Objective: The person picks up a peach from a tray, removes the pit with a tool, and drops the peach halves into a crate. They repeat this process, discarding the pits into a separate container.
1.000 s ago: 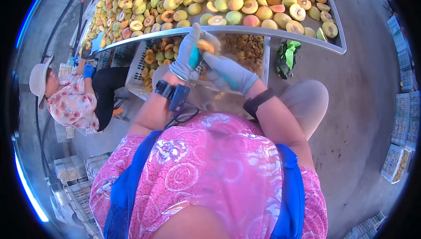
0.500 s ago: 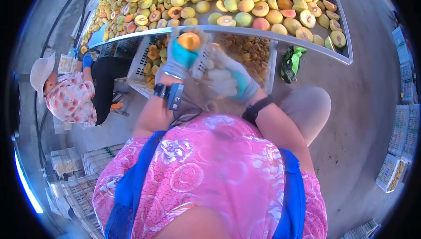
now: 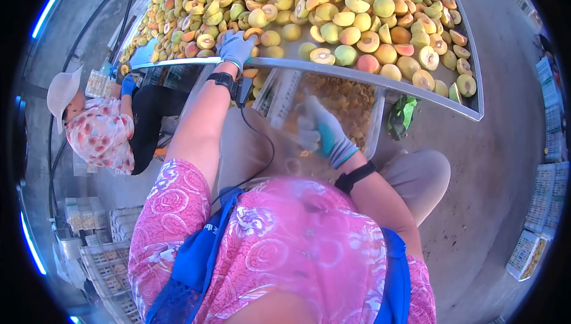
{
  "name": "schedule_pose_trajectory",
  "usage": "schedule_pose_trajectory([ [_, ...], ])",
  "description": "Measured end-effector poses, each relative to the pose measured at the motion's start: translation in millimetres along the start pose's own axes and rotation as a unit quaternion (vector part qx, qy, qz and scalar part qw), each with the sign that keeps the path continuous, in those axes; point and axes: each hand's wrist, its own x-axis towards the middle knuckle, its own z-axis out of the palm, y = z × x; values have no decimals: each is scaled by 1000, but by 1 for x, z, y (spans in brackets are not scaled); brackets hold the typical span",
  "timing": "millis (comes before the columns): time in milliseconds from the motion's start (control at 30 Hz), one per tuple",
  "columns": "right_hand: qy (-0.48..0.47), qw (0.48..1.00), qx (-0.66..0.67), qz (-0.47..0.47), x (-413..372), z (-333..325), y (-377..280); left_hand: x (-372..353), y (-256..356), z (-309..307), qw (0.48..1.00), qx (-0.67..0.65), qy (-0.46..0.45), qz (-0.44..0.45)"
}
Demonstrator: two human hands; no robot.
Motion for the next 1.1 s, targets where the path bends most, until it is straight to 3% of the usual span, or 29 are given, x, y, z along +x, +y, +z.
schedule_pose_trajectory([
  [133, -5, 1000, -30, -2, -1, 2, 1, -2, 1, -7, 997, -68, -34, 2],
  [200, 9, 998, -56, -2, -3, 9, 0, -9, 3, -10, 978, -207, -15, -37],
  [233, 23, 996, -82, -2, -4, 12, -1, -12, 1, -7, 978, -206, -14, -37],
  [300, 35, 993, -111, -10, -4, 16, -1, -22, -1, -1, 930, -354, 92, -35],
  [333, 49, 989, -140, -18, -5, 20, -2, -27, 0, -1, 931, -353, 92, -32],
  [400, 73, 975, -203, -52, -8, 31, -3, -40, 4, 1, 809, -582, 74, -39],
  [433, 98, 955, -266, -82, -10, 36, -2, -51, 15, -3, 697, -713, 35, -66],
  [467, 103, 956, -263, -78, -9, 35, -1, -67, 25, -14, 696, -714, 29, -71],
  [533, 68, 923, -346, -155, -10, 32, -1, -107, 47, -44, 483, -864, -135, -50],
  [567, 78, 921, -350, -154, -16, 39, -2, -124, 63, -51, 399, -899, -165, -68],
  [600, 82, 920, -350, -158, -15, 38, -1, -136, 72, -57, 397, -900, -169, -66],
  [667, 108, 903, -354, -217, -12, 36, 0, -152, 86, -65, 674, -720, -151, 64],
  [700, 111, 902, -353, -221, -13, 35, -2, -153, 85, -55, 557, -803, -193, 86],
  [733, 117, 904, -346, -224, -16, 36, -4, -155, 89, -51, 556, -803, -196, 89],
  [800, 125, 905, -336, -228, -15, 31, -6, -160, 95, -43, 250, -890, -382, 0],
  [933, 125, 879, -343, -307, -5, 15, -5, -166, 110, -33, 305, -882, -360, 5],
  [1067, 148, 873, -332, -324, -10, 17, -3, -173, 120, -33, 283, -891, -353, 31],
  [1100, 149, 874, -330, -324, -10, 18, -2, -175, 122, -33, 486, -830, -261, 80],
])
